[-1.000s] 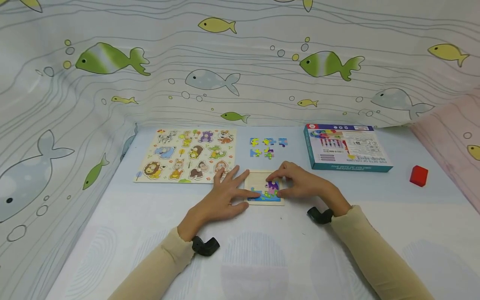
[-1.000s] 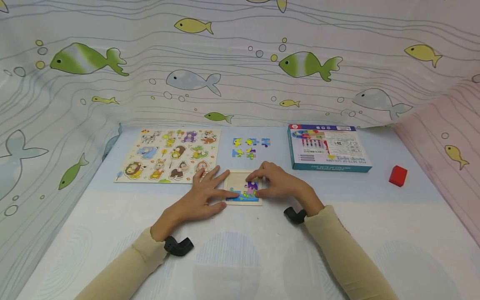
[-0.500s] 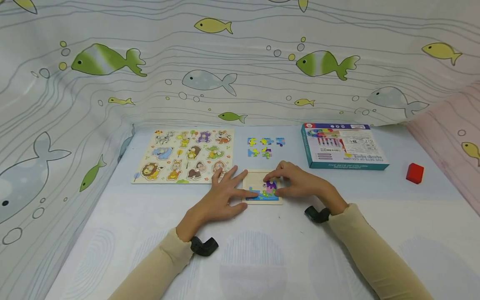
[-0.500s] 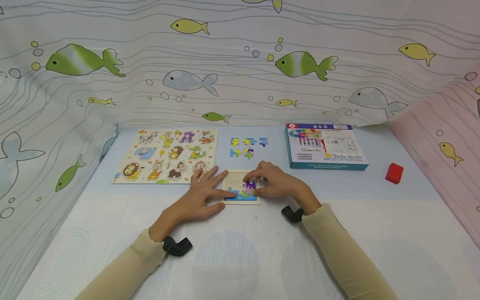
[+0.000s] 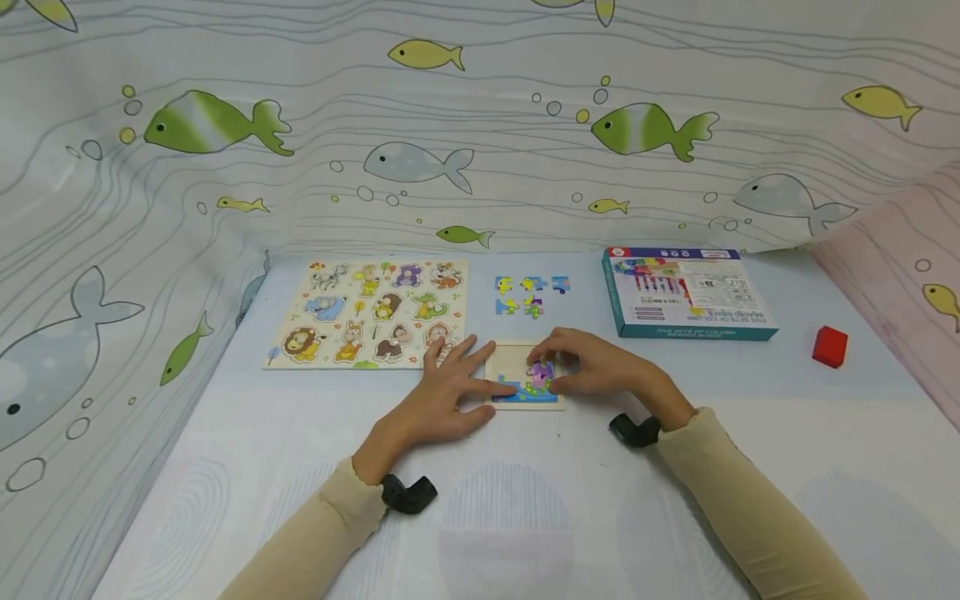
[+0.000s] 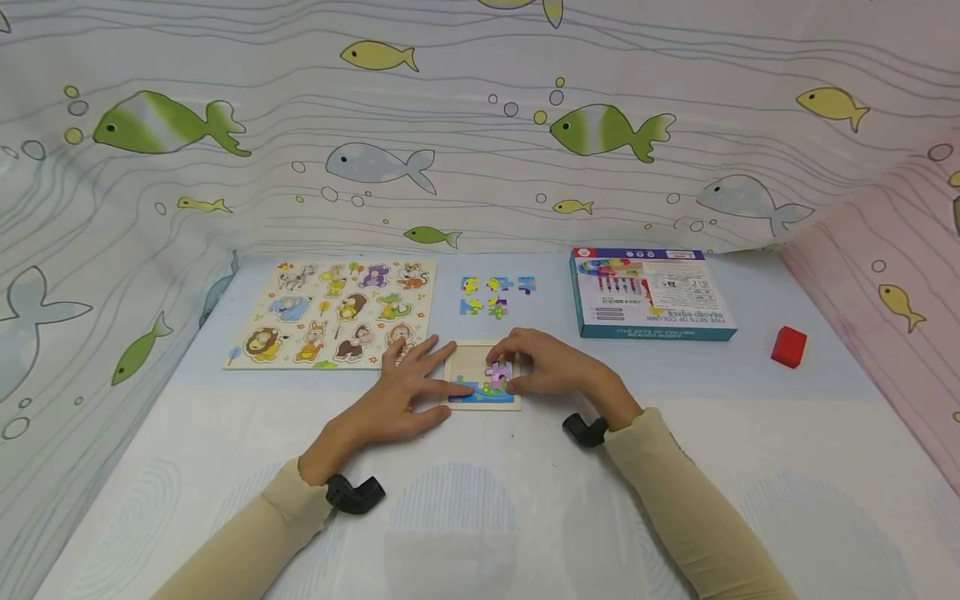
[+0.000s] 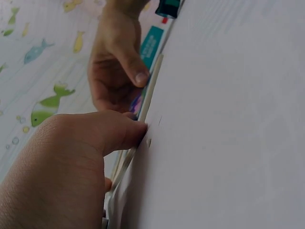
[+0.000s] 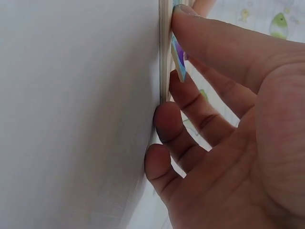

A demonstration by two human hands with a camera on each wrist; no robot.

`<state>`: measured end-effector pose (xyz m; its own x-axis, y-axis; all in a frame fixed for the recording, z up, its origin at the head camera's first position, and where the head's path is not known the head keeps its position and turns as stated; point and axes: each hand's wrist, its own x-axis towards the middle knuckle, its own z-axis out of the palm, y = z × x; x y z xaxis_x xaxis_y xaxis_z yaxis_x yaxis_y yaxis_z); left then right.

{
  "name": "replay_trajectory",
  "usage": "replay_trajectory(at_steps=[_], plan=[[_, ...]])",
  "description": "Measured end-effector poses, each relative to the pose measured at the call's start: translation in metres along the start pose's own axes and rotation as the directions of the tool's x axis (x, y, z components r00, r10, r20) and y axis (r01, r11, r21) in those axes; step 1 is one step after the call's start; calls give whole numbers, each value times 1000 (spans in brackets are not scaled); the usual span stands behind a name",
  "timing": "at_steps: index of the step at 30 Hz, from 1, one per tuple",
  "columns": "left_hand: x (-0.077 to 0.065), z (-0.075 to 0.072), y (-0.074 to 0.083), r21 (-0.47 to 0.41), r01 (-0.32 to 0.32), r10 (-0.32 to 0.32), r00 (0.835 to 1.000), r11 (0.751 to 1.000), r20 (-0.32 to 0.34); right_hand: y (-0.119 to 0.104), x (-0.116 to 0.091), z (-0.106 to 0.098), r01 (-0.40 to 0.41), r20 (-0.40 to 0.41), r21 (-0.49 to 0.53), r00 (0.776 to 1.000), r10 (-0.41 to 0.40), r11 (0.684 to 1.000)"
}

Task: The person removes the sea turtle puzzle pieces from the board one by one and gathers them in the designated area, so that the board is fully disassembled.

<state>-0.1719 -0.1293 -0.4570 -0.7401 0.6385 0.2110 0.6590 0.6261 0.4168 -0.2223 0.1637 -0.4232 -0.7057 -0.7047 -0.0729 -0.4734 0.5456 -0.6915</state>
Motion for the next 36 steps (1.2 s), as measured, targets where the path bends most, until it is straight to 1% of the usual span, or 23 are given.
replay_trajectory(at_steps=[13, 20, 28, 32, 36], plan=[[0, 0, -1, 7, -4, 4, 1000, 1000, 1, 2, 0, 0, 19, -16, 15, 1000, -19, 1000], [0, -1, 0, 2, -9, 9, 1000, 1000, 3, 0, -2, 0, -12, -30, -12, 999, 12, 1000], [0, -1, 1, -8, -18, 18, 1000, 1000, 1, 2, -2, 1, -7, -48, 12, 999, 8, 1000], [0, -1, 0, -12, -19, 19, 1000, 1000, 2, 4, -2, 1, -14, -71, 20, 997, 15, 1000], [0, 0, -1, -7, -17, 17, 1000, 1000, 4, 6, -2, 2, -25, -120, 29, 992, 28, 999]])
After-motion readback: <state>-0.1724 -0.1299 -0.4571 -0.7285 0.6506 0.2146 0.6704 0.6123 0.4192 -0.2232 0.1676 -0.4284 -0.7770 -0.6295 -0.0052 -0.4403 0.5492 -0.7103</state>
